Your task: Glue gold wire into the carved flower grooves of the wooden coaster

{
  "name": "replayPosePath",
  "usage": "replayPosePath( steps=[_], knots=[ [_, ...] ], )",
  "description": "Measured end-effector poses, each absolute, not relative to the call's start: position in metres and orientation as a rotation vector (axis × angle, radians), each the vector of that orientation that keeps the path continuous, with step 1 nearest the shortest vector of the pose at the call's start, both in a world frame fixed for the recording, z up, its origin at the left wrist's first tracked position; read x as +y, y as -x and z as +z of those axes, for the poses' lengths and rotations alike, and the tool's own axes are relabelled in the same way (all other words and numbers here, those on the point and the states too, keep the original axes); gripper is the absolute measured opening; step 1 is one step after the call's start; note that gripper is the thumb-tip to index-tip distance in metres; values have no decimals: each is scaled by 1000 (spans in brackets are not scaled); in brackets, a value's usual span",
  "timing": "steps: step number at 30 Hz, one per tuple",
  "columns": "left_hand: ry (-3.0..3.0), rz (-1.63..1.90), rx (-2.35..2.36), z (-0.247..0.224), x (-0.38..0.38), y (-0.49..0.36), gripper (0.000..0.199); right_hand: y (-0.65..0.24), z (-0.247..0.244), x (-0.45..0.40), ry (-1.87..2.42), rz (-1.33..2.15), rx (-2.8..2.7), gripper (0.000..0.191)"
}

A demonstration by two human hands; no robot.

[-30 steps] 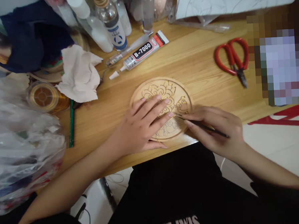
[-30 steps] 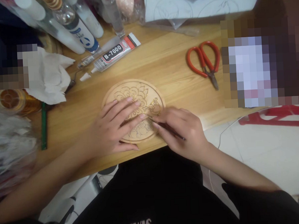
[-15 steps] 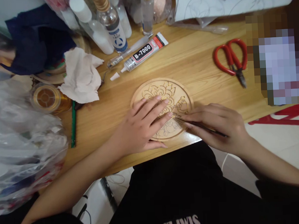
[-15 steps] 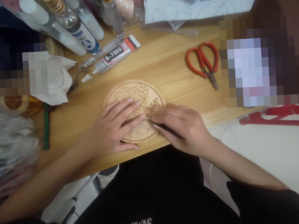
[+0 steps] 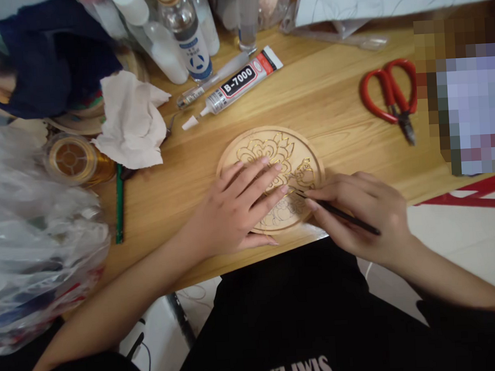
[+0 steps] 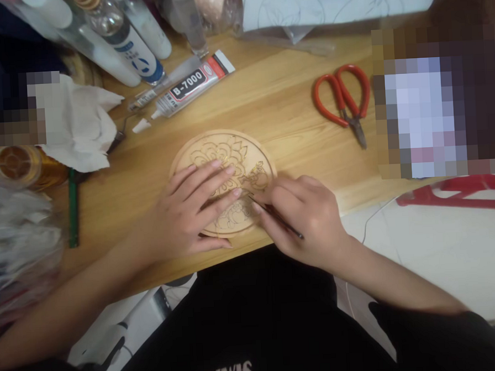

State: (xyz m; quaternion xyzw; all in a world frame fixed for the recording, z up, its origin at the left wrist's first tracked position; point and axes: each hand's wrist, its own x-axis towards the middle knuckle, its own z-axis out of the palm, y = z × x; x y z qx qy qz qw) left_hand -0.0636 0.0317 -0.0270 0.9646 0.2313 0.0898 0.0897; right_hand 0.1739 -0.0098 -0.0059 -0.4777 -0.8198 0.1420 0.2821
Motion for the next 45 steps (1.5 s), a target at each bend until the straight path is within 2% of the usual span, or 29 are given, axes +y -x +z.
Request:
replayPosePath(
  steps=[16,27,39,45],
  knots=[
    [-2869,243,685,-26,32,63,76,-163,-11,-23,1416,399,-2028,15],
    [-2836,286,683,-27,32,64,78,-166,-18,-27,1381,540,-1900,21],
    [-2866,287,679,-28,32,64,77,-181,-8,-10,1244,590,-2068,15],
    [-2848,292,676,-28,32,64,77,-191,1,5,1152,733,-2215,17]
  ],
)
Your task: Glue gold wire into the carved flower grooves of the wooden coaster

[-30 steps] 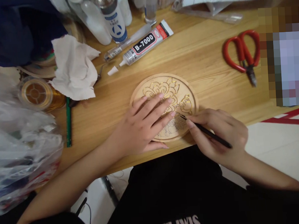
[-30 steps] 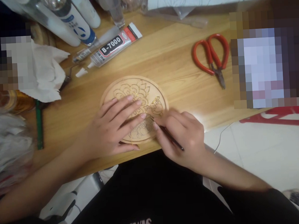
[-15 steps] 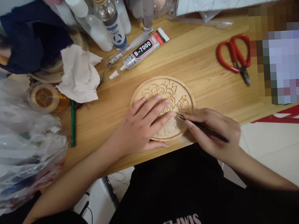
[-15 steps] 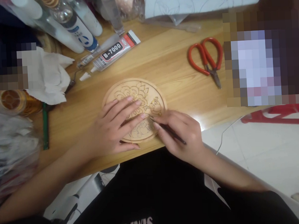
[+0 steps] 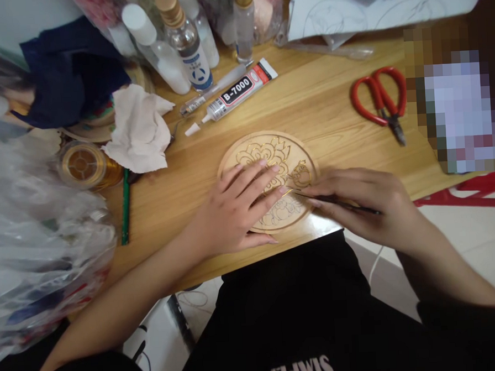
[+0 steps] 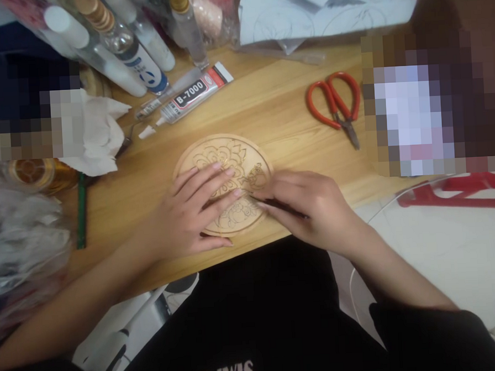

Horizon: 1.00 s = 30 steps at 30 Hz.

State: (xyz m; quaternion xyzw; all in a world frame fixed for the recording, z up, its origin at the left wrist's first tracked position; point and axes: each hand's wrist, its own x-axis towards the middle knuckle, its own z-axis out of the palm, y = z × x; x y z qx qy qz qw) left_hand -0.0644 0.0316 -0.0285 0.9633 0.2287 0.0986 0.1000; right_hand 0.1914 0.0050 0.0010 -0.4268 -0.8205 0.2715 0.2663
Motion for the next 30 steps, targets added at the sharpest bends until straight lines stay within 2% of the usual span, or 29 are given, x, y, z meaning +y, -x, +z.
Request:
replayPosePath(
  steps=[15,30],
  knots=[
    [-2859,306,672,-30,31,65,76,-191,8,20,1007,709,-2343,14],
    [-2857,305,668,-30,32,64,79,-191,8,17,1086,767,-2312,14]
  ],
)
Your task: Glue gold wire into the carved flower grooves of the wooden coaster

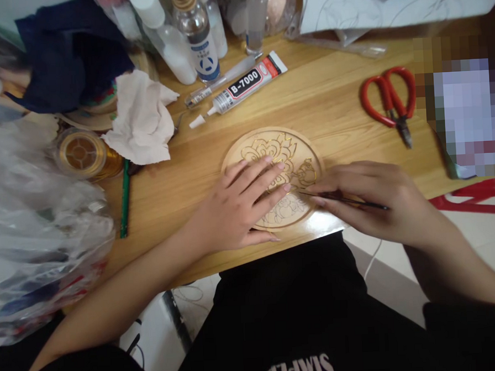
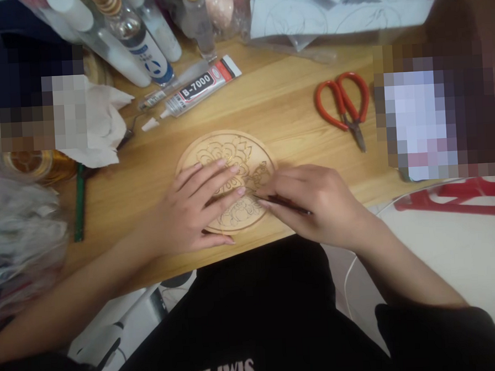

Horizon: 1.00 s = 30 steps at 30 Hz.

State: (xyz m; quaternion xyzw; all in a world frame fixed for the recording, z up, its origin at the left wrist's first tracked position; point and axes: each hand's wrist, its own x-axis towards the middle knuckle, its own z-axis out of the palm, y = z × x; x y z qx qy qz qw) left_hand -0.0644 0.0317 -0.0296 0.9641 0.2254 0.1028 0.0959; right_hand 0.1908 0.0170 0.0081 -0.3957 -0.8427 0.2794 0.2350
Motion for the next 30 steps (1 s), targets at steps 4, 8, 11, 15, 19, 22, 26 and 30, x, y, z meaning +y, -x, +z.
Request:
replayPosePath(
  steps=[4,8,11,15,19,22,26,30],
  knots=[
    [-2851,302,668,-30,31,65,79,-191,8,17,1094,773,-2307,13],
    [-2851,302,672,-30,31,65,77,-192,7,18,1067,780,-2311,13],
    [-2855,298,676,-30,31,65,77,-193,5,20,1046,794,-2317,13],
    [-2853,290,683,-30,31,65,78,-194,5,22,1025,784,-2327,13],
    [-2841,292,684,-30,31,65,79,-193,4,21,1061,790,-2314,11],
    [-2828,294,683,-29,31,65,80,-191,1,16,1150,758,-2255,10],
    [-2830,286,684,-29,31,65,81,-184,-1,5,1256,619,-2190,8],
    [-2837,302,690,-30,31,64,79,-176,-3,-5,1328,509,-2166,9]
  ],
)
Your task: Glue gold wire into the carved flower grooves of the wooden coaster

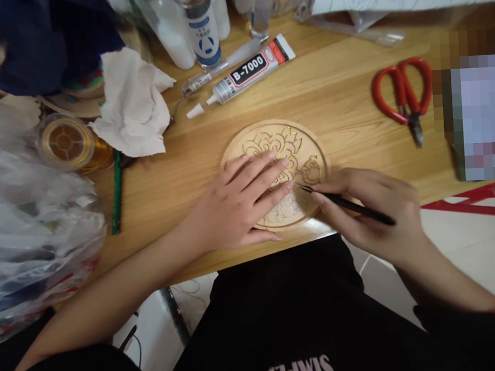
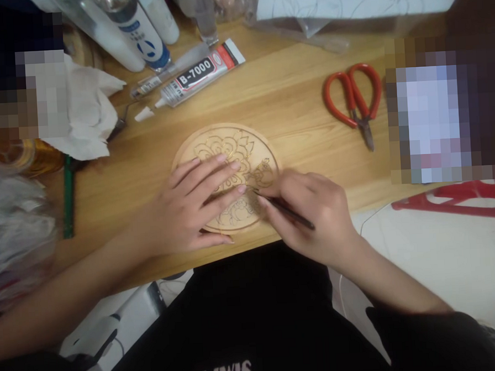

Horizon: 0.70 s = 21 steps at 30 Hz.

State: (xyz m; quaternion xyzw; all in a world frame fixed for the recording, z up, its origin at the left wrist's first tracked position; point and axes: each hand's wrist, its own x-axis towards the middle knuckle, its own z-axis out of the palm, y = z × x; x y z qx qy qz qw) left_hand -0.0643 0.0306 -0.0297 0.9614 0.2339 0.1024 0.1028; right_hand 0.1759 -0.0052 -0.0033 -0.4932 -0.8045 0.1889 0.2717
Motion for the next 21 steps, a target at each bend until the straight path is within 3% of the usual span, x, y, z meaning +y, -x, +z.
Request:
replayPosePath(
  steps=[21],
  knots=[
    [-2811,268,682,-27,32,64,75,-149,-17,-34,1532,335,-1895,20]
  ],
)
